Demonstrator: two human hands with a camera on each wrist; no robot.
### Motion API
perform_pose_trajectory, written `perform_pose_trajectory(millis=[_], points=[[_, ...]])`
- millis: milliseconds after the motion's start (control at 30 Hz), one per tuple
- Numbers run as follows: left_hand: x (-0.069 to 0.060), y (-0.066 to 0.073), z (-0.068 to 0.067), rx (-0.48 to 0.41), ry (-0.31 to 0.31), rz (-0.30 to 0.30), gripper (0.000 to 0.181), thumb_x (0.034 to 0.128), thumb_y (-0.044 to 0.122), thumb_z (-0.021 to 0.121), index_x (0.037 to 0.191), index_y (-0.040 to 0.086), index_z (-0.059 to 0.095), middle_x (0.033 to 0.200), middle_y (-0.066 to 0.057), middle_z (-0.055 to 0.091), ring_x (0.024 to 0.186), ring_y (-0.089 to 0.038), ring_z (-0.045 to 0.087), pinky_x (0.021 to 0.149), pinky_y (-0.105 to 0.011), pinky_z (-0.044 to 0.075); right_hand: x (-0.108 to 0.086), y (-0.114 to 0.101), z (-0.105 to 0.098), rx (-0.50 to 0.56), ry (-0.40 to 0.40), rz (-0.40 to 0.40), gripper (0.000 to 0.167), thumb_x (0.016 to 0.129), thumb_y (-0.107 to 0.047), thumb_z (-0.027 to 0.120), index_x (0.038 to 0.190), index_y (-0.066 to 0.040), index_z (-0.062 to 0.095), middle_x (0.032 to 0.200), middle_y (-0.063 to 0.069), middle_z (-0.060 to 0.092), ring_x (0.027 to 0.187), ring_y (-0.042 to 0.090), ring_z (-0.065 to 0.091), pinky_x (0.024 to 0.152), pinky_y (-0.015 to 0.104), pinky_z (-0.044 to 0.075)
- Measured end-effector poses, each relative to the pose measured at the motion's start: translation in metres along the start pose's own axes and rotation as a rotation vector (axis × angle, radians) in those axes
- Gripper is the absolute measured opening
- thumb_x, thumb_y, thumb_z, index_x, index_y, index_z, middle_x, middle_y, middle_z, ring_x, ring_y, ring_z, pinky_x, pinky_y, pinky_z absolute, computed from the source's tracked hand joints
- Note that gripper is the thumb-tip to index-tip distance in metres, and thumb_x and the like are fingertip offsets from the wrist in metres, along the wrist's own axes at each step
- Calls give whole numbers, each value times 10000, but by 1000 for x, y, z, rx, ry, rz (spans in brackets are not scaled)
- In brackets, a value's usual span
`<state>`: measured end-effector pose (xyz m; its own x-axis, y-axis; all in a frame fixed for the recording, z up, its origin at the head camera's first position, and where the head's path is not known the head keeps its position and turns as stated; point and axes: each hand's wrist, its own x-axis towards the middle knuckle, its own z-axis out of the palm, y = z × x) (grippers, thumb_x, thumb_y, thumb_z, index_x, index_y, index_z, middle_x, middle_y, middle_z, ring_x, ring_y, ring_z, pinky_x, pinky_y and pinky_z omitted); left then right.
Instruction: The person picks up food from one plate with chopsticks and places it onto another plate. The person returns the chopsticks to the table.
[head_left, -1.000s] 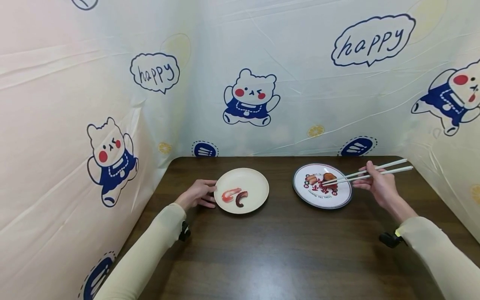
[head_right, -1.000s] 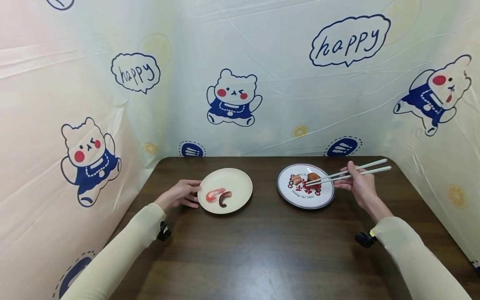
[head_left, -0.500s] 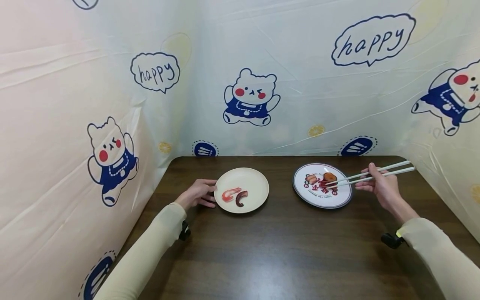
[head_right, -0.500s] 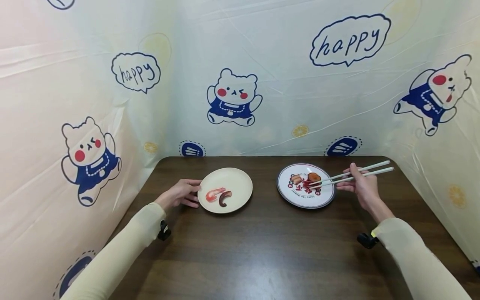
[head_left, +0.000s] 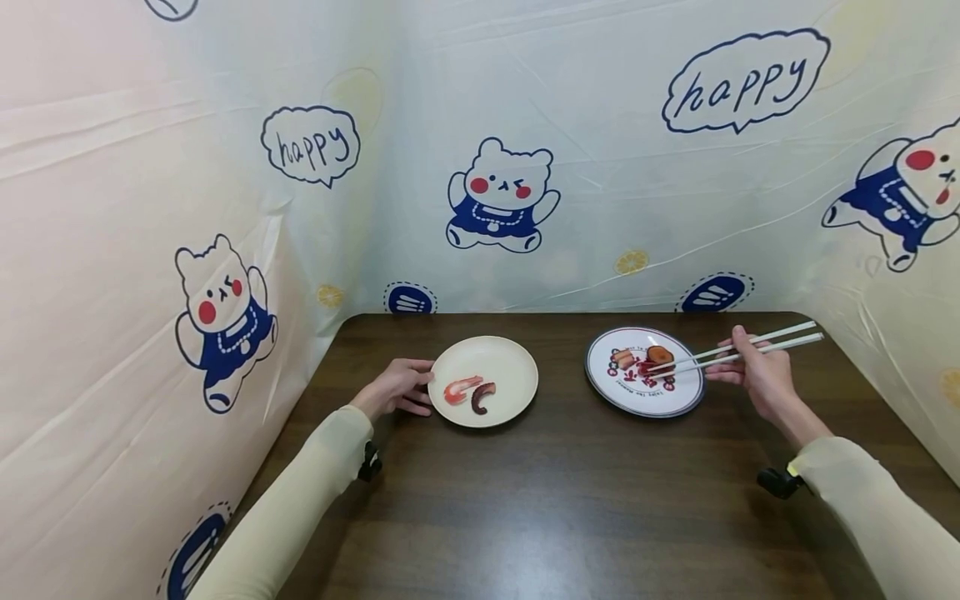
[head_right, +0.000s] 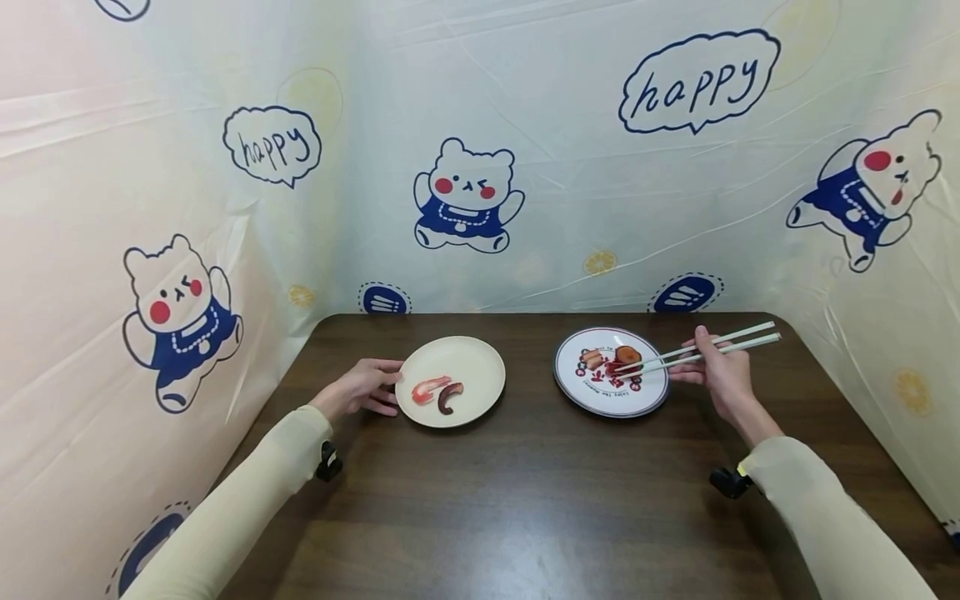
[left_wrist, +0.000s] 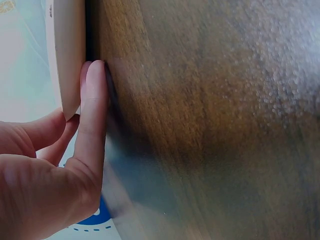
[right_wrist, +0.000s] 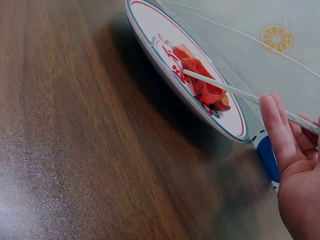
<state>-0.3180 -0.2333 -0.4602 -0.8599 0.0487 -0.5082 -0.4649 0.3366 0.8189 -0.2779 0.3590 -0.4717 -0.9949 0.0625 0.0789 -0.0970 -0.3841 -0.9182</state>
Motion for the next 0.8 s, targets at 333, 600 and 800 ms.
perform_pose_trajectory(millis=[333, 600, 800], points=[[1, -1, -1, -3, 3, -3, 488, 1109, 124, 542, 1591, 93, 472, 1386, -228, 563, 821, -266, 721, 746, -455, 665, -2, 0, 2, -27, 11, -41, 306, 1092, -274, 559, 985, -6, 662, 802, 142, 736, 675, 266, 771, 651, 391, 647], [-1, 0, 0, -3, -2, 0, 488, 1108, 119, 542, 1590, 90, 472, 1376, -229, 571, 823, -261, 720, 743, -448, 666, -5, -3, 5, -56, 3, -44, 287, 1095, -266, 558, 983, -30, 675, 803, 140, 740, 667, 256, 769, 644, 386, 645], [-2, 1, 1, -6, -3, -1, 491, 1103, 115, 550, 1588, 87, 474, 1354, -227, 575, 814, -257, 715, 741, -442, 666, -5, -3, 9, -100, -6, -65, 334, 1087, -268, 583, 1045, 60, 628, 790, 151, 741, 654, 263, 765, 629, 394, 641]])
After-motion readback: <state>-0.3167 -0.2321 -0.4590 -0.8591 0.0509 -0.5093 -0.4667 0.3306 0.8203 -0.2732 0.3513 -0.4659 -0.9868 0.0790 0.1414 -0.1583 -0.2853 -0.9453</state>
